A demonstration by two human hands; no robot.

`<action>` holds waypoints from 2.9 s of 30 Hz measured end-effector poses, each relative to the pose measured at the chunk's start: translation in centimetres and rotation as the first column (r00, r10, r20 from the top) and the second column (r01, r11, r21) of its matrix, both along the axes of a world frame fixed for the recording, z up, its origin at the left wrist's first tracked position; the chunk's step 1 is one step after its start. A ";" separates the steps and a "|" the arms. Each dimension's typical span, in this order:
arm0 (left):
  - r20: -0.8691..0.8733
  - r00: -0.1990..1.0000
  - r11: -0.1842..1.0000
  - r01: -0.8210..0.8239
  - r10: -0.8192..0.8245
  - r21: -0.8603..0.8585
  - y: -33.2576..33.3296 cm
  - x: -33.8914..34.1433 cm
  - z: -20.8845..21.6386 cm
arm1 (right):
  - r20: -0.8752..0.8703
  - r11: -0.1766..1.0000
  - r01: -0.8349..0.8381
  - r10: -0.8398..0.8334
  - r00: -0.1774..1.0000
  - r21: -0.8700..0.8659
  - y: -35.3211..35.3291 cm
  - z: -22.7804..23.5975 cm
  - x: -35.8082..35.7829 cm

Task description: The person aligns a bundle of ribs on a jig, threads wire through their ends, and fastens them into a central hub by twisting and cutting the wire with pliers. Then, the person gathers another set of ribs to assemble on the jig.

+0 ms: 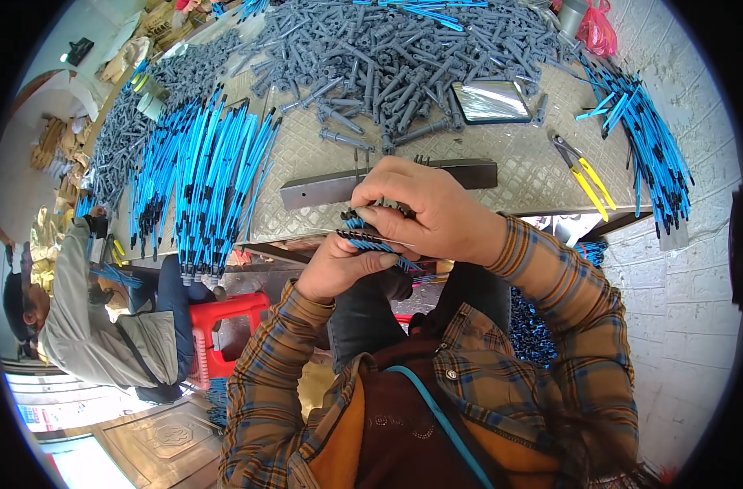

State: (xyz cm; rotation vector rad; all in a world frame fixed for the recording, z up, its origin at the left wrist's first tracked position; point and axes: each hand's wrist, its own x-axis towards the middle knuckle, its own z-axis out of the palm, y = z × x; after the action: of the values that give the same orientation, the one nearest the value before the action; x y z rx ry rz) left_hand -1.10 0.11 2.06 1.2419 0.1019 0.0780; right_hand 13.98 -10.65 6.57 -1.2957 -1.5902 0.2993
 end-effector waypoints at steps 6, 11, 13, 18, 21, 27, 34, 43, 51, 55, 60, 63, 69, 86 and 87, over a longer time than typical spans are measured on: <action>-0.040 0.999 0.980 0.036 -0.029 0.197 -0.4 0.4 -0.2 | 0.221 0.995 0.045 -0.025 0.975 -0.087 0.1 1.7 0.6; 0.030 0.999 0.961 -0.021 0.013 0.276 -0.9 0.8 -0.7 | 0.043 0.958 0.044 -0.033 0.999 -0.283 -0.3 2.9 1.3; 0.062 0.998 0.959 -0.046 0.030 0.279 -0.8 0.7 -1.0 | -0.212 0.931 0.005 -0.089 0.973 -0.366 -1.5 3.0 1.5; 0.144 0.990 0.936 -0.063 0.013 0.346 -0.6 0.7 -1.1 | -0.041 0.880 0.091 -0.124 0.991 -0.465 -3.7 2.4 1.8; 0.144 0.989 0.889 -0.040 -0.029 0.456 -0.5 0.9 -0.4 | 0.302 0.959 0.189 -0.120 0.946 -0.210 -3.3 2.6 1.7; 0.026 1.000 0.968 -0.023 0.017 0.250 -0.7 0.5 -0.3 | 0.391 0.973 0.157 -0.079 0.917 -0.171 -2.7 3.2 2.3; 0.030 0.999 0.992 -0.046 0.043 0.115 -0.2 -0.2 -0.5 | 0.309 0.933 0.058 0.058 0.949 -0.354 -1.5 3.8 3.3; -0.011 0.999 0.988 -0.038 0.040 0.152 0.5 -0.4 -0.1 | 0.616 0.747 0.610 -0.355 0.703 -0.265 -1.3 -4.6 21.3; -0.015 0.999 0.995 -0.035 0.036 0.090 0.5 0.0 -0.3 | 0.684 0.719 0.646 -0.338 0.647 -0.256 -2.0 -4.4 22.0; -0.038 0.998 0.997 -0.044 0.047 0.064 0.5 -0.3 -0.1 | 0.628 0.731 0.640 -0.388 0.675 -0.236 -2.1 -4.3 22.1; -0.050 0.993 0.989 -0.101 0.107 0.109 0.2 0.1 0.3 | 0.650 0.739 0.660 -0.437 0.622 -0.134 -2.4 -4.3 22.2; -0.030 0.997 0.994 -0.066 0.069 0.085 0.3 0.2 0.1 | 0.651 0.739 0.668 -0.464 0.601 -0.089 -2.7 -3.9 21.4; -0.019 0.998 0.996 -0.052 0.053 0.071 0.1 0.4 -0.1 | 0.663 0.727 0.679 -0.458 0.593 -0.104 -2.7 -3.3 21.2; 0.020 0.993 0.991 -0.115 0.114 0.066 -0.3 0.6 -0.4 | 0.638 0.865 0.443 -0.206 0.742 -0.236 -4.7 -2.8 10.7; 0.020 0.993 0.990 -0.121 0.120 0.076 -0.4 0.7 -0.4 | 0.645 0.847 0.462 -0.202 0.737 -0.262 -4.8 -3.0 10.3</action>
State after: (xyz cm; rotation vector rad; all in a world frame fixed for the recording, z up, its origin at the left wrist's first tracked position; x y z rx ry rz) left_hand -0.39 -0.26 1.62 1.3113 0.1613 0.1978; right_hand 24.30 -15.47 3.61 -2.1454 -1.8089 -0.0339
